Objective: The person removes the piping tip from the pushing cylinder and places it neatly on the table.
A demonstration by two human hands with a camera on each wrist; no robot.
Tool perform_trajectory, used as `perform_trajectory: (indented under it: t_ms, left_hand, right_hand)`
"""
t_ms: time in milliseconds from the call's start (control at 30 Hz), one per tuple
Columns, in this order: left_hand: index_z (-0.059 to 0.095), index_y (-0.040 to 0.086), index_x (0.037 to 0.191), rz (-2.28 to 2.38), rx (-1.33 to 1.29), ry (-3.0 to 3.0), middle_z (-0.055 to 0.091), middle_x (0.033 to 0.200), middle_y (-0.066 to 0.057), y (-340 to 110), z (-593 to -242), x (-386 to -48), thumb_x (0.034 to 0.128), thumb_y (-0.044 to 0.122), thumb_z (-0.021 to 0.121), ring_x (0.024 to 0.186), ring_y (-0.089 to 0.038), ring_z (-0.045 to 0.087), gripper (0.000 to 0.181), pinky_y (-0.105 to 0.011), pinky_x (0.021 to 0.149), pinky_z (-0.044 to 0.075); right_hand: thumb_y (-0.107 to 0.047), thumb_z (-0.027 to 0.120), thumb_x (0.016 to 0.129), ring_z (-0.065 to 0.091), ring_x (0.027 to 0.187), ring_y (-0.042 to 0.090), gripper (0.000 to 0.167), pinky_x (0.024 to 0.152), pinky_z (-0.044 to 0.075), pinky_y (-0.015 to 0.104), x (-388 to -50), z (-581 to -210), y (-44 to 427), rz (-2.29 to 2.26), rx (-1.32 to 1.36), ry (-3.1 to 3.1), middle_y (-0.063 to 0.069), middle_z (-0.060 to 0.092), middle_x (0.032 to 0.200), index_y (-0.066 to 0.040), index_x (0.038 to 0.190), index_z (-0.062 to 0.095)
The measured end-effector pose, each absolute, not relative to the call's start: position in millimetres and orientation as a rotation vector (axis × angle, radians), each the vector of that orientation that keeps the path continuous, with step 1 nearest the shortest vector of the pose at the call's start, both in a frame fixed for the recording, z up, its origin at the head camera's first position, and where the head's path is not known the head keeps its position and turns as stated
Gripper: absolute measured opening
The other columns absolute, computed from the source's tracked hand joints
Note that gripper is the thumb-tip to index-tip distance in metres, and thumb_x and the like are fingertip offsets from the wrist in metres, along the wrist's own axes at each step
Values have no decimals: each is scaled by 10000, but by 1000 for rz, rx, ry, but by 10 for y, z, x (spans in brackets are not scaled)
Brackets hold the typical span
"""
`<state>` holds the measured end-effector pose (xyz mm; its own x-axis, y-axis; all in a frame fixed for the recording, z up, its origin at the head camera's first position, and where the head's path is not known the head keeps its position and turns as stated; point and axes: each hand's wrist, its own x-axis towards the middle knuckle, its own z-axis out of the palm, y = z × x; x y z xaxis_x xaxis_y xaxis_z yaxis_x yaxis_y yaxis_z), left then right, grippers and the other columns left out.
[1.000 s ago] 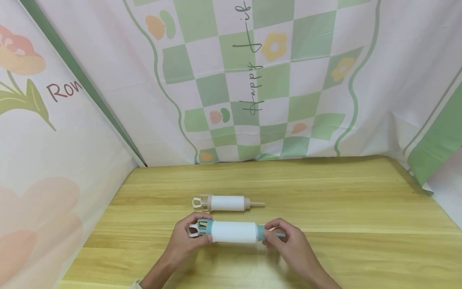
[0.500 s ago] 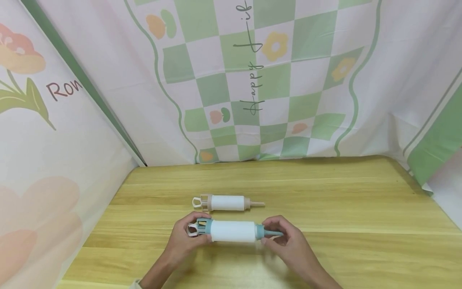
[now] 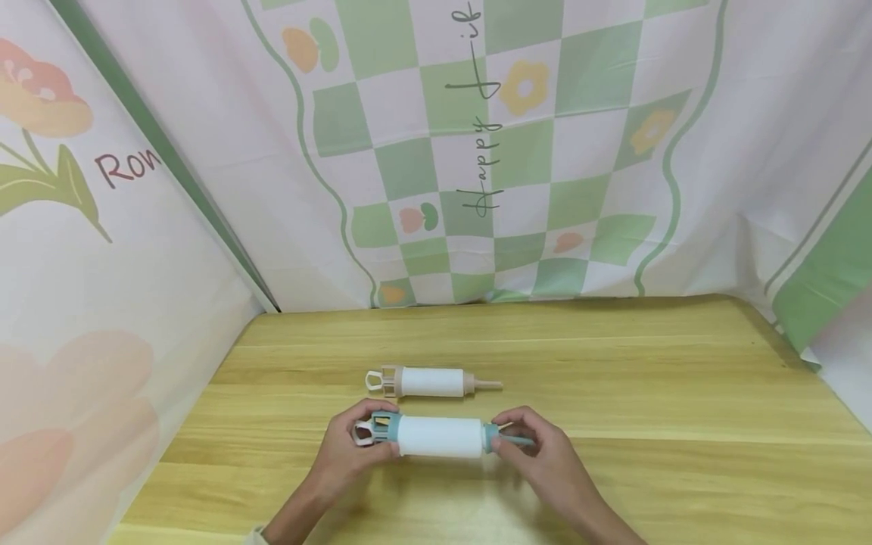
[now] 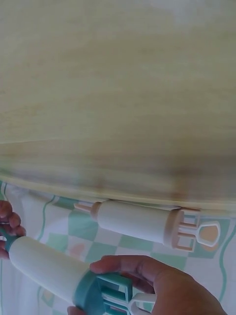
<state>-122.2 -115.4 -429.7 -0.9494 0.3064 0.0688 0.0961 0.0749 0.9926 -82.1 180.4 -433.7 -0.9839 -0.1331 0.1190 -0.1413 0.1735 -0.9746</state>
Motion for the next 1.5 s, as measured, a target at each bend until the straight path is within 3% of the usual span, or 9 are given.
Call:
perform_trajectory:
  t_ms: [167, 667, 1500]
  left_hand:
    - [663, 45, 1194, 1995, 416, 2192, 620, 1051, -144, -1167, -4314, -1239, 752, 45, 794, 830, -276, 635, 462, -358, 700, 587]
    - [678, 91, 1198, 1945, 443, 2202, 632, 1171, -140, -1252, -4332, -1312, 733, 82, 855, 923, -294, 634, 497, -414, 793, 575]
    - [662, 160, 1094, 1695, 547, 2262, 639, 1093, -103, -1312, -4470, -1433, 703, 30, 867, 928, -268, 628, 460, -399, 791, 543]
  right_hand:
    - [13, 677, 923, 634, 925, 92, 251, 759, 561, 269, -806, -4354, 1817, 1921, 349, -2333, 99, 688, 1045, 27, 1161, 601]
    - [-19, 701, 921, 643, 933, 164, 249, 780, 560, 239, -819, -4338, 1895, 1832, 299, -2305, 97, 683, 1023, 19, 1151, 616]
    - [-23, 712, 911, 652, 926, 135, 281, 778, 559, 247, -801, -4324, 1945, 1854, 229, -2333, 112, 688, 1030, 48, 1159, 600]
